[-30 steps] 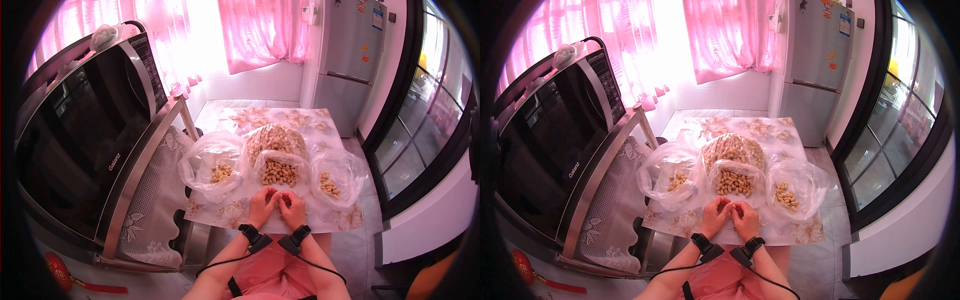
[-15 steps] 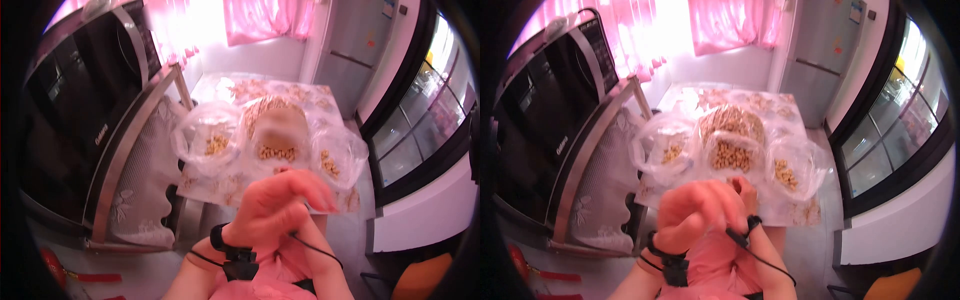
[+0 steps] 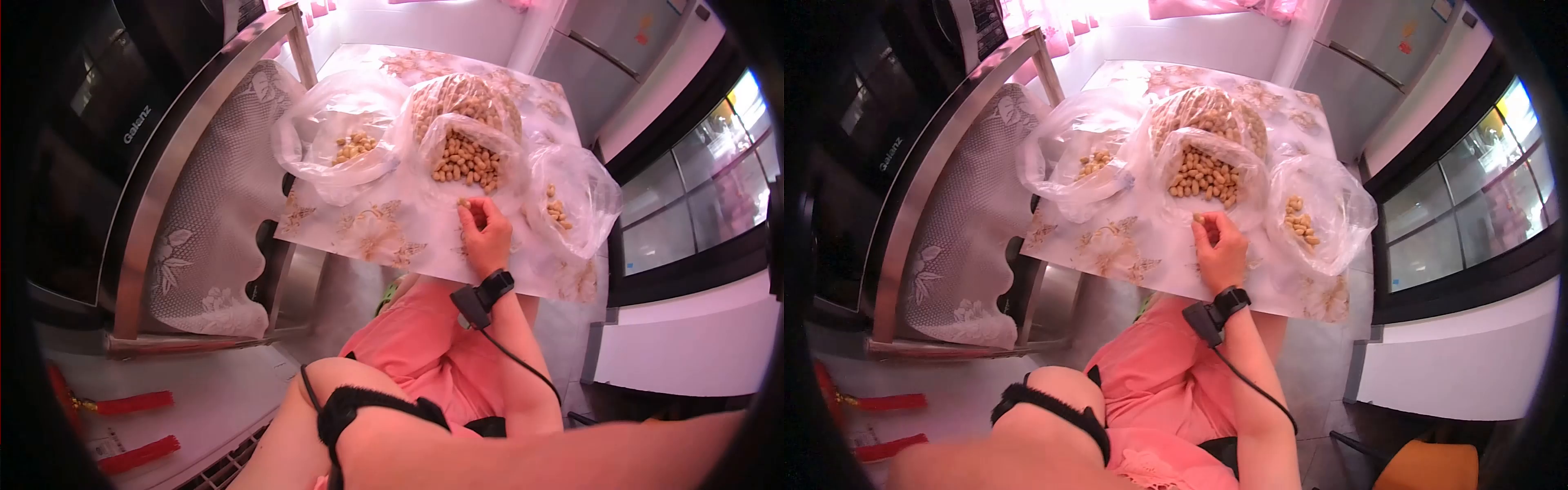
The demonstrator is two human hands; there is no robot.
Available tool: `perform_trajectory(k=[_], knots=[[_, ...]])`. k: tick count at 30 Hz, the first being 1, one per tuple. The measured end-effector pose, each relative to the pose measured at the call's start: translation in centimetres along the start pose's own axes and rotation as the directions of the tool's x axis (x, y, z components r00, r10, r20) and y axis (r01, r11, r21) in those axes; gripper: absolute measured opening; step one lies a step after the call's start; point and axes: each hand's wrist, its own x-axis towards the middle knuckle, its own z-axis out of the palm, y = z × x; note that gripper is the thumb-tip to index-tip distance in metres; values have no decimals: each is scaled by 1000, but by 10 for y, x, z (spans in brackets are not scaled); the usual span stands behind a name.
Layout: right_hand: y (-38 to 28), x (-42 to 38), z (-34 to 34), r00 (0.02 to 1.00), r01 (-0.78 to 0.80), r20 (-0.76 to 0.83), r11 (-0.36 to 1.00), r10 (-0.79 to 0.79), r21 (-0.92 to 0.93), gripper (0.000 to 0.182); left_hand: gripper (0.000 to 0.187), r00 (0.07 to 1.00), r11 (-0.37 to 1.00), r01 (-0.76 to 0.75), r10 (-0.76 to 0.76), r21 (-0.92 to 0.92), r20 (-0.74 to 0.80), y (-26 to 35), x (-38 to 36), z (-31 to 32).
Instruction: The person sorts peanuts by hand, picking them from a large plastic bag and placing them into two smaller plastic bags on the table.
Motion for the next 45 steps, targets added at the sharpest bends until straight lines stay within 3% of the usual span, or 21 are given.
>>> perform_trajectory(k=[21,28,37,41,43,44,45], knots=[[-1,1,-1,1000,-1,6,1000,1,-13,16,19,997,913,0,-30,-407,-68,85,-78,37],[-1,-1,-2,1000,0,-5,998,-1,-60,16,19,989,791,89,-141,-606,-38,111,-80,28],[0,-1,-1,999,-6,34,1000,6,7,16,20,972,626,170,-235,-761,23,133,-73,11],[1,-1,-2,1000,23,19,1000,-23,-15,16,20,970,569,161,-241,-806,23,133,-76,12],[2,-2,-2,1000,19,16,1000,-18,-8,16,20,968,555,168,-251,-815,29,110,-39,21],[2,-1,-1,1000,17,16,1000,-17,3,16,21,981,982,-23,-13,-187,-191,93,-23,18],[1,-2,0,1000,18,12,1000,-18,11,16,23,935,808,-161,309,567,-176,74,-1,16]])
